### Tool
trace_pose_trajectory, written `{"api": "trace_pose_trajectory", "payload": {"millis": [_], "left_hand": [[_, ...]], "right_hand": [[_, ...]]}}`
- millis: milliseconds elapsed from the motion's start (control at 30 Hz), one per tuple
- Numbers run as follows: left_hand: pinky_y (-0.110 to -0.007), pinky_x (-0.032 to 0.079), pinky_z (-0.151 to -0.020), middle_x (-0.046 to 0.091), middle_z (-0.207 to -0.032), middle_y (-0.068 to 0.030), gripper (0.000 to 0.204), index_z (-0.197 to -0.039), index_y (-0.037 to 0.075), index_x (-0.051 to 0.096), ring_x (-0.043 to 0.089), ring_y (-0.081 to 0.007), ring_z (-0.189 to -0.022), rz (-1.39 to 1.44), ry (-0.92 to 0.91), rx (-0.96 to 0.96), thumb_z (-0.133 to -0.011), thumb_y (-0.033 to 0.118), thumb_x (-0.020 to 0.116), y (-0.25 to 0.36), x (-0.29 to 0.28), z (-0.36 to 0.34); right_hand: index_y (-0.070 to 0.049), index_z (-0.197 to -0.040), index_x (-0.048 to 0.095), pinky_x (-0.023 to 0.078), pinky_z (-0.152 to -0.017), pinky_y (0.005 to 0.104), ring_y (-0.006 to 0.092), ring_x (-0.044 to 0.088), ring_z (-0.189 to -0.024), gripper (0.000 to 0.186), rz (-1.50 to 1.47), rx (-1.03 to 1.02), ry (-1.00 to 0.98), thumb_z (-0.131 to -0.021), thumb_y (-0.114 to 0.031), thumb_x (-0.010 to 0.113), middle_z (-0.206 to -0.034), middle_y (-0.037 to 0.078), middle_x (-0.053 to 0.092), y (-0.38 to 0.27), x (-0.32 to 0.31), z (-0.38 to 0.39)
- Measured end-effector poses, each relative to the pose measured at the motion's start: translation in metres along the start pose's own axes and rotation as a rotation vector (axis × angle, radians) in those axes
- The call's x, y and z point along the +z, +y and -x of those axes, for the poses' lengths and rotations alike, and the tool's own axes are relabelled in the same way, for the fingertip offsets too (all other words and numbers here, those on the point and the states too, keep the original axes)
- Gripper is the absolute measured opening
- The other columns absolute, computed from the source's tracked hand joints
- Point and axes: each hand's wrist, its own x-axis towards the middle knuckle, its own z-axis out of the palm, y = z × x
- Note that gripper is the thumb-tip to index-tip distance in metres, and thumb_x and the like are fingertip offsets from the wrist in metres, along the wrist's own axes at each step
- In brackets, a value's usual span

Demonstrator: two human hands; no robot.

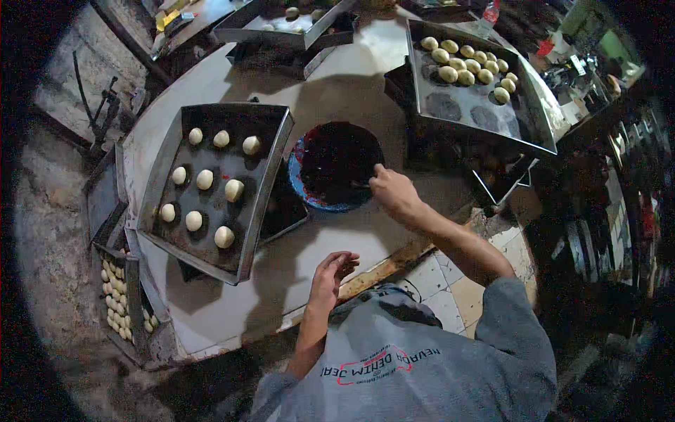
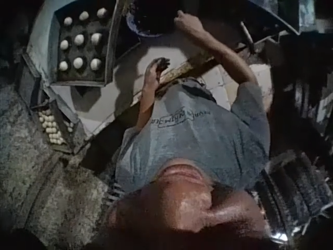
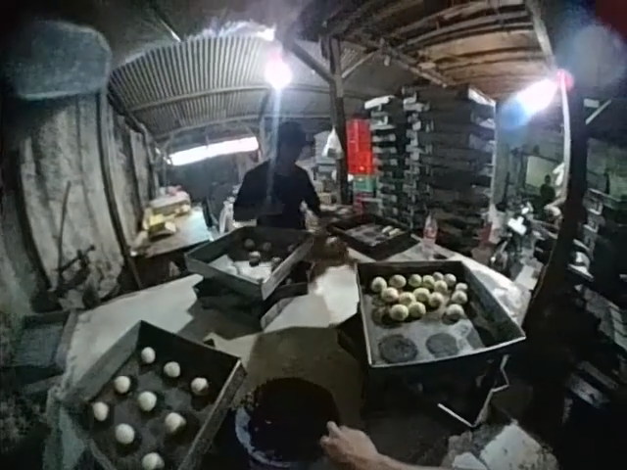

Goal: Fill bread dough buns with jam filling and arrange them onto baking trays.

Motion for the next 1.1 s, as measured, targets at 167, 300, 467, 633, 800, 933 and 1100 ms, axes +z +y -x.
{"api": "trace_pose_trajectory", "payload": {"millis": [167, 300, 467, 633, 800, 933, 1100], "left_hand": [[-0.029, 0.045, -0.078, 0.060, -0.096, -0.0124, 0.020, -0.097, 0.000, 0.055, 0.058, -0.0201, -0.086, -0.030, 0.009, -0.002, -0.088, 0.012, 0.041, 0.014, -0.021, 0.012], [-0.029, 0.044, -0.078, 0.061, -0.094, -0.0104, 0.019, -0.096, 0.001, 0.055, 0.058, -0.0186, -0.085, -0.048, 0.015, -0.020, -0.087, 0.014, 0.043, 0.025, -0.039, 0.026], [-0.029, 0.043, -0.080, 0.060, -0.093, -0.0097, 0.021, -0.096, 0.001, 0.055, 0.057, -0.0172, -0.085, -0.029, -0.148, -0.015, -0.087, 0.015, 0.044, 0.018, -0.070, 0.032], [-0.030, 0.043, -0.079, 0.059, -0.094, -0.0108, 0.020, -0.095, -0.001, 0.054, 0.057, -0.0171, -0.084, -0.059, -0.208, -0.102, -0.087, 0.013, 0.043, 0.009, -0.085, 0.043], [-0.030, 0.044, -0.081, 0.059, -0.095, -0.0120, 0.020, -0.097, -0.002, 0.053, 0.056, -0.0179, -0.087, -0.028, -0.188, -0.183, -0.087, 0.012, 0.043, 0.003, -0.097, 0.053], [-0.030, 0.043, -0.082, 0.059, -0.095, -0.0117, 0.020, -0.097, -0.002, 0.053, 0.056, -0.0177, -0.088, -0.095, -0.167, -0.180, -0.087, 0.013, 0.044, -0.003, -0.087, 0.059], [-0.031, 0.042, -0.081, 0.059, -0.093, -0.0124, 0.021, -0.095, -0.003, 0.053, 0.056, -0.0195, -0.087, -0.168, -0.222, -0.123, -0.087, 0.014, 0.044, -0.025, -0.030, 0.056]], "right_hand": [[0.000, -0.073, 0.057, 0.045, -0.067, 0.0430, 0.0338, 0.055, -0.077, 0.009, -0.046, 0.172, -0.055, -0.072, -0.009, 0.054, -0.087, 0.017, 0.050, -0.026, -0.024, 0.012], [-0.003, -0.082, 0.059, 0.045, -0.066, 0.0417, 0.0331, 0.055, -0.077, 0.011, -0.149, 0.315, 0.130, -0.072, -0.007, 0.055, -0.084, 0.016, 0.051, -0.035, -0.018, 0.046], [-0.004, -0.086, 0.060, 0.044, -0.063, 0.0368, 0.0314, 0.055, -0.072, 0.017, -0.455, 0.437, 0.452, -0.070, 0.000, 0.059, -0.079, 0.015, 0.052, -0.046, 0.055, 0.094], [-0.001, -0.081, 0.058, 0.043, -0.058, 0.0293, 0.0227, 0.054, -0.063, 0.007, -0.462, 0.539, 0.598, -0.074, 0.000, 0.059, -0.077, 0.011, 0.053, -0.054, 0.082, 0.116], [-0.001, -0.082, 0.060, 0.044, -0.061, 0.0287, 0.0201, 0.056, -0.069, 0.010, -0.326, 0.528, 0.596, -0.072, 0.002, 0.060, -0.080, 0.010, 0.055, -0.062, 0.063, 0.127], [-0.003, -0.083, 0.062, 0.045, -0.065, 0.0297, 0.0225, 0.057, -0.074, 0.012, -0.399, 0.493, 0.748, -0.071, 0.001, 0.060, -0.081, 0.011, 0.055, -0.055, 0.068, 0.119], [-0.009, -0.088, 0.061, 0.047, -0.064, 0.0347, 0.0257, 0.059, -0.074, 0.015, -0.201, 0.501, 0.522, -0.074, -0.010, 0.055, -0.081, 0.011, 0.059, -0.022, 0.110, 0.114]]}}
